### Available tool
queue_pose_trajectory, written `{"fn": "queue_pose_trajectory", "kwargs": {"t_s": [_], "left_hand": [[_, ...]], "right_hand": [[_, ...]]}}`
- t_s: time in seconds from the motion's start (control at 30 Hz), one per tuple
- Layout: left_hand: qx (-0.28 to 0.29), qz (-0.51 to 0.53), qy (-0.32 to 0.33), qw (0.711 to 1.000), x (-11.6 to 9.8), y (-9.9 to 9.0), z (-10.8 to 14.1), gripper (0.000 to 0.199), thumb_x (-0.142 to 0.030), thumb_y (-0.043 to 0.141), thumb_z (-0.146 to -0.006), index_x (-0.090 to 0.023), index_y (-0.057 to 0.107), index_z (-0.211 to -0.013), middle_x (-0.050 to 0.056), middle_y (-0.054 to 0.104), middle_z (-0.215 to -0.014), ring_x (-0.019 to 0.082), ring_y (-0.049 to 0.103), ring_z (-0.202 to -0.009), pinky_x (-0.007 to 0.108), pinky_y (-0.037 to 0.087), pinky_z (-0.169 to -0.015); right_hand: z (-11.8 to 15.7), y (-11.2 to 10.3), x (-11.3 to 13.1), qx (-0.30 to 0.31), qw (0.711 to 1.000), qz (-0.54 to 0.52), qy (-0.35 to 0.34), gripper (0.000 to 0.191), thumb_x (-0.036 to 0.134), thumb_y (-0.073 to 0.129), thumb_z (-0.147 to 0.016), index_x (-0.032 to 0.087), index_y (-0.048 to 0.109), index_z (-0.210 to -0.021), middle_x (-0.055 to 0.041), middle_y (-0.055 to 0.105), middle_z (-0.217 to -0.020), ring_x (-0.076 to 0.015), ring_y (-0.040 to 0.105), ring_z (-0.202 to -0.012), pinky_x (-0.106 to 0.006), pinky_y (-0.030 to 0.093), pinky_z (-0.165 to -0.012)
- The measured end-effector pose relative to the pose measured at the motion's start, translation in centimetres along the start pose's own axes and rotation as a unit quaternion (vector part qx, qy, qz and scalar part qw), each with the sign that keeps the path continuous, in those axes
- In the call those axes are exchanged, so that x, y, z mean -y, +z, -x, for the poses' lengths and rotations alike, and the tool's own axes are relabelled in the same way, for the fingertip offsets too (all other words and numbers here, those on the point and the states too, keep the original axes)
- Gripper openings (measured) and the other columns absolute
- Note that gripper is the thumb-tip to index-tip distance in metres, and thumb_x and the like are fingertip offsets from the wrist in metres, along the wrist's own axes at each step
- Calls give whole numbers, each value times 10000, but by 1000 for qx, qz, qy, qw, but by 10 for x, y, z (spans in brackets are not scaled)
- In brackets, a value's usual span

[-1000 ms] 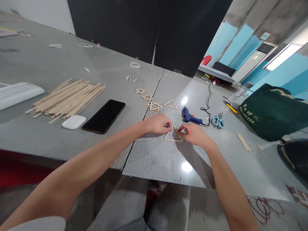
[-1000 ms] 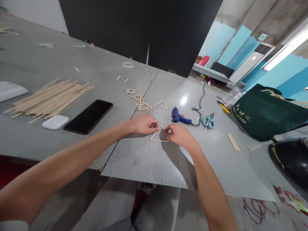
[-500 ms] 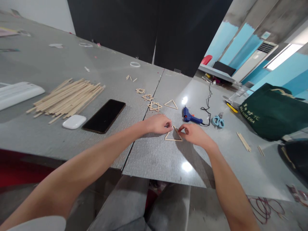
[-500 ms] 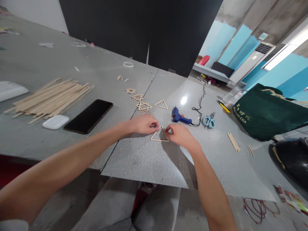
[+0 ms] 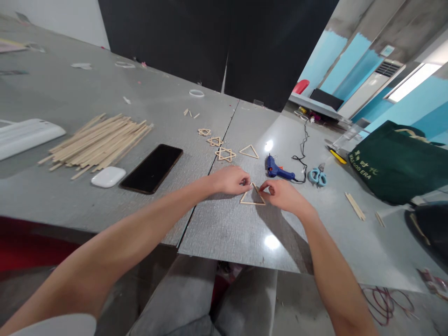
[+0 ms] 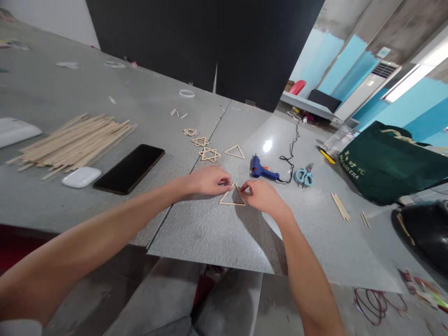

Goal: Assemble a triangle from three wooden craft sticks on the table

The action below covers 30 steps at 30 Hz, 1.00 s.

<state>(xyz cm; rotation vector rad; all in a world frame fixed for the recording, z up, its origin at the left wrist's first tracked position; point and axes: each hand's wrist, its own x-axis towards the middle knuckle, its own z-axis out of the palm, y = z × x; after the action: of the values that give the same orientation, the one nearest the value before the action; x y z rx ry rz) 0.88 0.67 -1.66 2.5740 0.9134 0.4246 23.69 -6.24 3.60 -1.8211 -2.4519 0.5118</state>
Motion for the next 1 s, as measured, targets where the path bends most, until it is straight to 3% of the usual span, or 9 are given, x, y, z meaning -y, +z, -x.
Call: {"fn": "queue_pose_trajectory", "kwargs": {"t_s": [1.0], "left_hand": [[2,7,6,1000,-1,-3,1,229,-384,668,-962,-209,736,-832,24,666,-734,208,583,-750,330,345,-692]], "right_hand": [[0,1,-1,-4,1000,-3,-6,143,262,733,-1010,169,820,-1074,-18,677,-754,-161,545,-664,-294,313,-634]]}}
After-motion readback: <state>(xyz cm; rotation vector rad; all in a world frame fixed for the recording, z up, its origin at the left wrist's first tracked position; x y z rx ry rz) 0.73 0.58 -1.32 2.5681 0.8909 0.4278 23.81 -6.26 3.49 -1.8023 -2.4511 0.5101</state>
